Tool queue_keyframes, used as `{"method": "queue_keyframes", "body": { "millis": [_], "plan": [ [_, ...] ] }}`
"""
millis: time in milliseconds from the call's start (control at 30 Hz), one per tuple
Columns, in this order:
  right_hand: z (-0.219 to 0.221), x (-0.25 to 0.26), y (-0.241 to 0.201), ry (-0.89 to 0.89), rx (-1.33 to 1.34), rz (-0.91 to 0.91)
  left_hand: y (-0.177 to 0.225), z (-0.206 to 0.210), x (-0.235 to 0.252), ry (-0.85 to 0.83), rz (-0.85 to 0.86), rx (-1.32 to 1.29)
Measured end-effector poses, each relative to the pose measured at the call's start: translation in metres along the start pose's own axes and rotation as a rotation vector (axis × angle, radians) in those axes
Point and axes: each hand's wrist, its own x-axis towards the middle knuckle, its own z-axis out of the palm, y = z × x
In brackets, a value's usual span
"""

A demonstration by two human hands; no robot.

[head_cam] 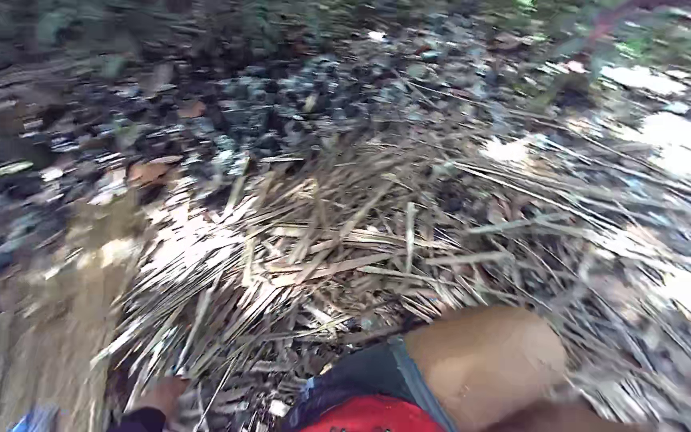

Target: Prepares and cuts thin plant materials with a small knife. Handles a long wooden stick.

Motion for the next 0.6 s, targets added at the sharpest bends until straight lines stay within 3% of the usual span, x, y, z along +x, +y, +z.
{"method": "queue_keyframes", "body": {
  "millis": [67, 167, 267, 433, 600],
  "plan": [
    [-0.015, -0.006, 0.066, 0.103, -0.169, 0.063, 0.115, -0.014, 0.014, 0.102, 0.421, 0.06],
    [-0.026, -0.011, 0.079, 0.067, -0.411, 0.339, 0.311, -0.037, 0.021, 0.206, 0.994, -0.197],
    [-0.04, -0.016, 0.085, -0.017, -0.594, 0.594, 0.494, -0.067, 0.024, 0.147, 1.308, -0.233],
    [-0.062, -0.016, 0.118, -0.104, -0.632, 0.731, 0.744, -0.093, 0.037, 0.036, 1.188, -0.094],
    [-0.061, 0.002, 0.133, -0.148, -0.593, 0.769, 0.895, -0.074, 0.076, 0.055, 0.914, 0.123]
  ]
}}
